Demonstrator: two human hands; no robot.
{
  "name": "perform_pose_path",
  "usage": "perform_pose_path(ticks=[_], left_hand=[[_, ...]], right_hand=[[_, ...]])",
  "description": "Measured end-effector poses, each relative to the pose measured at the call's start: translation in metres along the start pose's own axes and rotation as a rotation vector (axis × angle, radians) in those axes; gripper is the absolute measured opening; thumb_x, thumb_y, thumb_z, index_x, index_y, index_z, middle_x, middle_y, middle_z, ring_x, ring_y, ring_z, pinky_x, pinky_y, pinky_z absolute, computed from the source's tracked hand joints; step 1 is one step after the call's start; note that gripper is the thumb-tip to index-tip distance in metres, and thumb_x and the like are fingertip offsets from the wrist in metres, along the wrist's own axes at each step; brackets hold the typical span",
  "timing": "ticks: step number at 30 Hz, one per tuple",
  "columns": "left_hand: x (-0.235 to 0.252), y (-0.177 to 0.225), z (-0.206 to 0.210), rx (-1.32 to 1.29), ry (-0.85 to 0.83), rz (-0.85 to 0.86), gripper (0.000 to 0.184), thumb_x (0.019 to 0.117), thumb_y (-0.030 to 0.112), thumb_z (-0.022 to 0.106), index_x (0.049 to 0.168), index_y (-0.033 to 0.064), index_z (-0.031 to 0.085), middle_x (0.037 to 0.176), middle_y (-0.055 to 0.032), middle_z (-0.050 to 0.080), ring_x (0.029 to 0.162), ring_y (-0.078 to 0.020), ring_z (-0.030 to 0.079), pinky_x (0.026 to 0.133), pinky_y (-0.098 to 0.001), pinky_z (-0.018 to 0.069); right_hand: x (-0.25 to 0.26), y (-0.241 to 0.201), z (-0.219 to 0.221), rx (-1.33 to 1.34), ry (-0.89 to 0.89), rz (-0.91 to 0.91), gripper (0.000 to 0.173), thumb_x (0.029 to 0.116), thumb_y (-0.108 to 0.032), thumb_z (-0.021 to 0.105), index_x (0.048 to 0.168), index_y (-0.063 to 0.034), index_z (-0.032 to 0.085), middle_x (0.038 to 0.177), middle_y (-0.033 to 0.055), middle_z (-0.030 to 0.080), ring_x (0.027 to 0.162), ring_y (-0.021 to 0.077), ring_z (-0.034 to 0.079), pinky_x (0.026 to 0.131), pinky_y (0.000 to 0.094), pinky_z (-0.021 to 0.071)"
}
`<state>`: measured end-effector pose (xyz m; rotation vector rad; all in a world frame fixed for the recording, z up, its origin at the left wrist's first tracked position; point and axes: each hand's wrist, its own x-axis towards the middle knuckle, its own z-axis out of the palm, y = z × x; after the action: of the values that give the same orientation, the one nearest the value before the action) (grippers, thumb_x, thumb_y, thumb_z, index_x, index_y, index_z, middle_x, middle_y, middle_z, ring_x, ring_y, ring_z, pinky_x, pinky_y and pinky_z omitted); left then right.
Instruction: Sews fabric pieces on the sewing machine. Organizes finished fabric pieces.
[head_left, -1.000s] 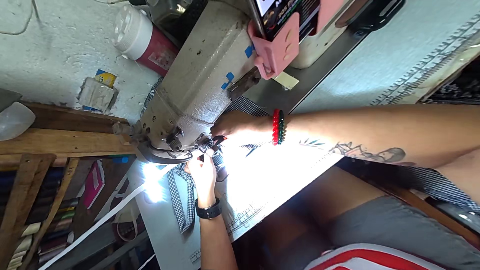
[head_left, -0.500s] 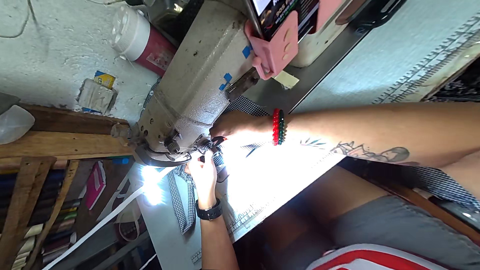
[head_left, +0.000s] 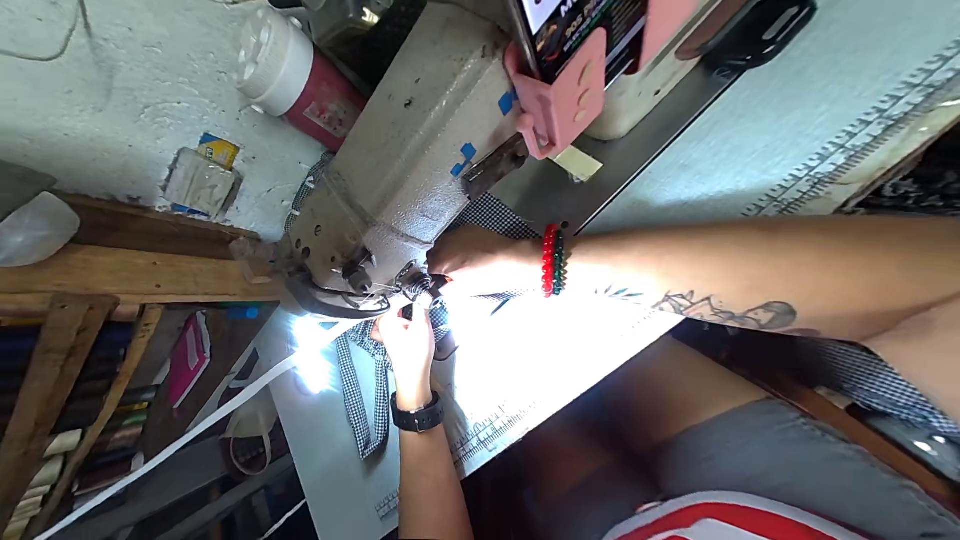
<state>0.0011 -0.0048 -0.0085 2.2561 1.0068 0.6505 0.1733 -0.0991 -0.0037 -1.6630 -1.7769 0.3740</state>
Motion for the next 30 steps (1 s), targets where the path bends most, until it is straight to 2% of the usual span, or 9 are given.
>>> perform_pose_path(ticks=[5, 7, 9, 11, 16, 19, 24, 27, 30], left_hand=[[-0.003, 0.001, -0.018, 0.039, 0.241, 0.055, 0.033, 0.0879, 0.012, 0.071, 0.114, -0.007, 0.066, 0.123, -0.026, 0.06, 0.12, -0.0342, 0.055, 0.105, -0.0517, 0.0406], [-0.004, 0.008, -0.043, -0.339, 0.377, 0.01, 0.017, 0.1005, 0.002, 0.053, 0.114, -0.0044, 0.062, 0.103, -0.008, 0.066, 0.096, -0.0108, 0.064, 0.088, -0.0266, 0.0531], [-0.002, 0.028, -0.082, -1.0, 0.118, -0.216, 0.051, 0.1129, 0.035, 0.017, 0.113, 0.006, 0.059, 0.088, -0.0038, 0.067, 0.074, -0.0105, 0.065, 0.069, -0.0263, 0.0565], [-0.003, 0.042, -0.109, -1.25, -0.137, -0.347, 0.065, 0.1059, 0.061, 0.021, 0.105, 0.0126, 0.063, 0.076, -0.0033, 0.063, 0.061, -0.0133, 0.061, 0.058, -0.0299, 0.0556], [-0.004, 0.041, -0.128, -0.93, -0.284, -0.226, 0.027, 0.1055, 0.019, 0.041, 0.098, 0.0162, 0.066, 0.073, 0.0047, 0.064, 0.059, -0.0034, 0.06, 0.058, -0.0201, 0.0551], [-0.007, 0.024, -0.133, -0.561, -0.319, -0.06, 0.018, 0.1053, 0.023, 0.054, 0.114, 0.014, 0.066, 0.087, 0.0049, 0.066, 0.071, -0.0032, 0.061, 0.067, -0.023, 0.0543], [0.006, 0.001, -0.094, -0.668, -0.038, -0.094, 0.04, 0.111, 0.037, 0.037, 0.128, 0.0098, 0.062, 0.109, -0.0046, 0.07, 0.094, -0.0152, 0.069, 0.085, -0.0399, 0.0592], [-0.003, -0.002, -0.05, -0.32, 0.169, 0.042, 0.04, 0.0995, 0.011, 0.063, 0.137, 0.0047, 0.054, 0.131, -0.016, 0.061, 0.114, -0.0246, 0.063, 0.095, -0.043, 0.0534], [0.001, -0.012, -0.026, -0.102, 0.083, 0.062, 0.055, 0.0959, 0.024, 0.069, 0.144, 0.0034, 0.049, 0.144, -0.0192, 0.054, 0.131, -0.0296, 0.056, 0.108, -0.0486, 0.0478]], right_hand=[[0.001, 0.0, 0.013, -0.088, 0.148, -0.026, 0.017, 0.0838, -0.015, 0.075, 0.086, 0.0003, 0.069, 0.083, 0.0205, 0.068, 0.082, 0.0424, 0.07, 0.06, 0.0597, 0.0511], [0.0, 0.002, 0.013, -0.074, 0.143, -0.032, 0.018, 0.0843, -0.015, 0.075, 0.09, 0.0005, 0.07, 0.088, 0.021, 0.069, 0.085, 0.0426, 0.069, 0.064, 0.0605, 0.0514], [-0.001, 0.008, 0.017, -0.081, 0.2, -0.056, 0.017, 0.082, -0.016, 0.075, 0.088, -0.0008, 0.07, 0.087, 0.0196, 0.069, 0.085, 0.0408, 0.07, 0.064, 0.0599, 0.052], [-0.006, 0.004, 0.015, -0.087, 0.168, -0.022, 0.019, 0.0858, -0.022, 0.074, 0.088, -0.0031, 0.072, 0.09, 0.0169, 0.07, 0.09, 0.0371, 0.069, 0.07, 0.0585, 0.0524], [-0.009, 0.005, 0.015, -0.151, 0.213, -0.082, 0.02, 0.0832, -0.019, 0.078, 0.08, 0.0005, 0.072, 0.084, 0.0183, 0.071, 0.085, 0.0367, 0.07, 0.072, 0.0564, 0.0543], [-0.01, 0.002, 0.013, -0.192, 0.182, 0.012, 0.02, 0.0848, -0.017, 0.079, 0.085, 0.0016, 0.072, 0.088, 0.0216, 0.071, 0.088, 0.0406, 0.07, 0.075, 0.0605, 0.0549], [-0.022, 0.01, -0.004, -0.207, 0.19, 0.032, 0.009, 0.0894, -0.001, 0.073, 0.098, 0.0021, 0.072, 0.097, 0.0237, 0.07, 0.088, 0.0426, 0.07, 0.077, 0.0629, 0.0565], [-0.031, 0.001, -0.016, 0.2, 0.255, 0.166, 0.011, 0.1014, -0.007, 0.06, 0.102, 0.0014, 0.067, 0.084, 0.0107, 0.064, 0.073, 0.0174, 0.061, 0.068, 0.0353, 0.0532], [-0.043, -0.018, -0.02, 0.864, 0.335, 0.485, 0.021, 0.11, -0.022, 0.044, 0.113, -0.0122, 0.062, 0.085, -0.003, 0.067, 0.062, 0.0014, 0.057, 0.053, 0.0172, 0.0475]])
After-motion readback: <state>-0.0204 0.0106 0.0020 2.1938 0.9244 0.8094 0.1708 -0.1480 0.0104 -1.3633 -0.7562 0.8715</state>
